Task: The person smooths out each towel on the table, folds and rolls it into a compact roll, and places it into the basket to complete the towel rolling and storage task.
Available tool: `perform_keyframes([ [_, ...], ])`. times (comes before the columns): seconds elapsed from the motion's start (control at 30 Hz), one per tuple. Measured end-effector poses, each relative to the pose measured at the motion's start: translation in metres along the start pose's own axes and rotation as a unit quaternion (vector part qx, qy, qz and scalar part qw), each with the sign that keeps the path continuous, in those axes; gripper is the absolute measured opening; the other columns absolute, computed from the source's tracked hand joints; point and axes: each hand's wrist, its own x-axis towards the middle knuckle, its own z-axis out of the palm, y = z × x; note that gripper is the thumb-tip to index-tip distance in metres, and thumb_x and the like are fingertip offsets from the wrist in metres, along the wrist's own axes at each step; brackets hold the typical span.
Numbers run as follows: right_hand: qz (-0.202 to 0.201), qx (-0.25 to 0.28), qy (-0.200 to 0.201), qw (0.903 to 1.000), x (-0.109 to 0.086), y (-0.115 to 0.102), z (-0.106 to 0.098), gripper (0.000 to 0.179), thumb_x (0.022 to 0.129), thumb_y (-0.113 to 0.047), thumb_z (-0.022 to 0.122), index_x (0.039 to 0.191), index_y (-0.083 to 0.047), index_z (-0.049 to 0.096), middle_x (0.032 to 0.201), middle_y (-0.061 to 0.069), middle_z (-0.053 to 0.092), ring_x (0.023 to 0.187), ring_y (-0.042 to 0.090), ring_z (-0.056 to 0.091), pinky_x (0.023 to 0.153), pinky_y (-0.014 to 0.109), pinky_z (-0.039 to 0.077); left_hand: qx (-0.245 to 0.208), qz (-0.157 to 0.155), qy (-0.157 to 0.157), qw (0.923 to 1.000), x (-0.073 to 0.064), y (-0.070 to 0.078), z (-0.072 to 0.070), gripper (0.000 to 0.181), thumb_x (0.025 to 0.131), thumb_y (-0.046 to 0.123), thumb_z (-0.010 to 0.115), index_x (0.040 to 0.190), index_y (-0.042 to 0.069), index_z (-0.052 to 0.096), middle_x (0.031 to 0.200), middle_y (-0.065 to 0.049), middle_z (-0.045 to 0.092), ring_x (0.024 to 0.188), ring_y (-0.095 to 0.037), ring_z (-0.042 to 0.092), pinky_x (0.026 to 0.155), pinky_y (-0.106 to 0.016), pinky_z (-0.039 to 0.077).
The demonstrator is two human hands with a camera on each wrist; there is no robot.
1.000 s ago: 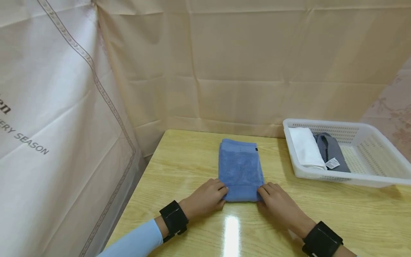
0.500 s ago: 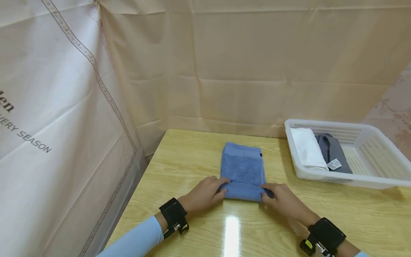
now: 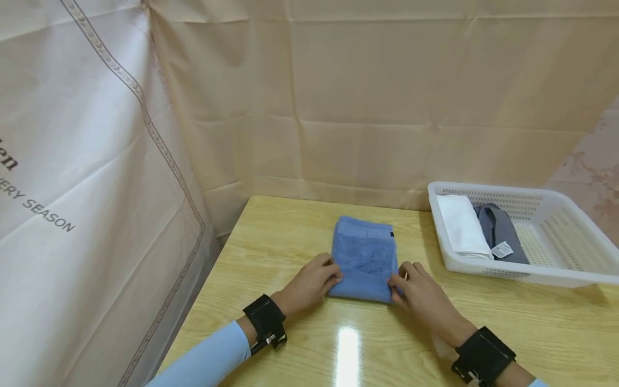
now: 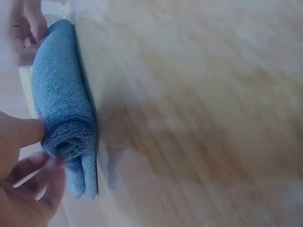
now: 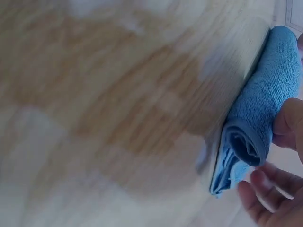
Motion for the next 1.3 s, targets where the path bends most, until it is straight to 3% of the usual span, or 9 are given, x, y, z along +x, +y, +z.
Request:
perform_keyframes([
  [0.2, -0.07, -0.012, -0.009, 0.9974, 0.002, -0.004, 0.0, 0.025, 0.08, 0.007, 0.076, 0.092, -0.01, 0.064, 0.094, 0.0, 0.052, 0.084, 0.014, 0.043, 0.071, 0.031, 0.042, 0.036, 0.037, 0.017, 0.9985, 0.003, 0.007, -0.002, 0.009, 0.102, 0.007, 0.064, 0.096, 0.013, 0.069, 0.094, 0.003, 0.061, 0.087, -0.013, 0.053, 0.079, -0.025, 0.045],
  [0.4, -0.049, -0.002, -0.025, 0.9985, -0.003, -0.006, -0.002, 0.023, 0.085, -0.001, 0.08, 0.104, -0.006, 0.068, 0.101, 0.001, 0.063, 0.093, 0.014, 0.06, 0.077, 0.032, 0.055, 0.073, 0.047, -0.026, 0.9959, 0.003, 0.009, -0.006, 0.019, 0.102, 0.002, 0.062, 0.112, 0.013, 0.074, 0.1, 0.001, 0.066, 0.092, -0.012, 0.06, 0.081, -0.025, 0.049],
  [0.5, -0.047, -0.001, -0.036, 0.9982, -0.004, -0.007, -0.003, 0.031, 0.085, -0.015, 0.086, 0.109, -0.004, 0.069, 0.104, 0.004, 0.066, 0.095, 0.016, 0.064, 0.078, 0.033, 0.057, 0.149, 0.068, -0.055, 0.9851, 0.002, 0.015, -0.01, 0.013, 0.101, 0.011, 0.064, 0.109, 0.012, 0.074, 0.097, 0.001, 0.066, 0.09, -0.012, 0.06, 0.078, -0.027, 0.049],
  [0.63, -0.057, -0.012, -0.043, 0.9974, -0.004, -0.007, -0.003, 0.045, 0.079, -0.017, 0.091, 0.112, 0.0, 0.067, 0.107, 0.01, 0.066, 0.098, 0.022, 0.066, 0.079, 0.035, 0.058, 0.254, 0.103, -0.088, 0.9575, 0.002, 0.024, -0.013, 0.012, 0.099, 0.021, 0.067, 0.105, 0.012, 0.072, 0.097, 0.001, 0.067, 0.091, -0.014, 0.059, 0.079, -0.029, 0.048],
  [0.73, -0.05, -0.026, -0.054, 0.9969, -0.005, -0.007, -0.002, 0.05, 0.079, -0.014, 0.09, 0.119, 0.002, 0.065, 0.111, 0.013, 0.066, 0.103, 0.026, 0.066, 0.083, 0.037, 0.058, 0.297, 0.117, -0.095, 0.943, 0.002, 0.026, -0.01, 0.013, 0.102, 0.015, 0.064, 0.111, 0.009, 0.072, 0.103, -0.001, 0.068, 0.095, -0.015, 0.06, 0.083, -0.028, 0.049],
  [0.8, -0.048, -0.037, -0.062, 0.9963, -0.004, -0.007, 0.0, 0.052, 0.081, -0.014, 0.089, 0.123, 0.004, 0.064, 0.114, 0.014, 0.065, 0.105, 0.027, 0.065, 0.085, 0.038, 0.057, 0.307, 0.119, -0.088, 0.9403, 0.001, 0.025, -0.008, 0.017, 0.102, 0.007, 0.062, 0.116, 0.007, 0.071, 0.106, -0.003, 0.069, 0.097, -0.015, 0.061, 0.084, -0.027, 0.05],
  [0.9, -0.049, -0.047, -0.067, 0.9955, -0.003, -0.007, 0.003, 0.051, 0.083, -0.011, 0.087, 0.125, 0.006, 0.064, 0.115, 0.016, 0.065, 0.105, 0.029, 0.065, 0.086, 0.039, 0.057, 0.262, 0.098, -0.073, 0.9573, 0.0, 0.02, -0.005, 0.022, 0.1, 0.006, 0.062, 0.12, 0.003, 0.07, 0.107, -0.005, 0.068, 0.1, -0.017, 0.063, 0.089, -0.027, 0.051],
  [1.07, -0.016, -0.01, -0.048, 0.9987, -0.002, -0.003, 0.007, 0.045, 0.083, -0.005, 0.079, 0.124, 0.008, 0.065, 0.113, 0.017, 0.066, 0.103, 0.03, 0.066, 0.082, 0.04, 0.058, 0.105, 0.033, -0.069, 0.9915, -0.001, 0.009, -0.004, 0.033, 0.1, 0.012, 0.062, 0.13, -0.002, 0.066, 0.113, -0.009, 0.068, 0.104, -0.017, 0.064, 0.09, -0.026, 0.052],
  [1.3, 0.069, 0.102, -0.059, 0.9907, 0.001, 0.005, 0.005, 0.038, 0.086, -0.003, 0.072, 0.123, -0.005, 0.063, 0.114, 0.011, 0.07, 0.106, 0.026, 0.069, 0.084, 0.042, 0.057, -0.046, -0.042, -0.076, 0.9951, 0.002, 0.003, -0.006, 0.032, 0.105, 0.015, 0.055, 0.133, 0.001, 0.064, 0.103, -0.001, 0.068, 0.09, -0.008, 0.061, 0.076, -0.019, 0.051],
])
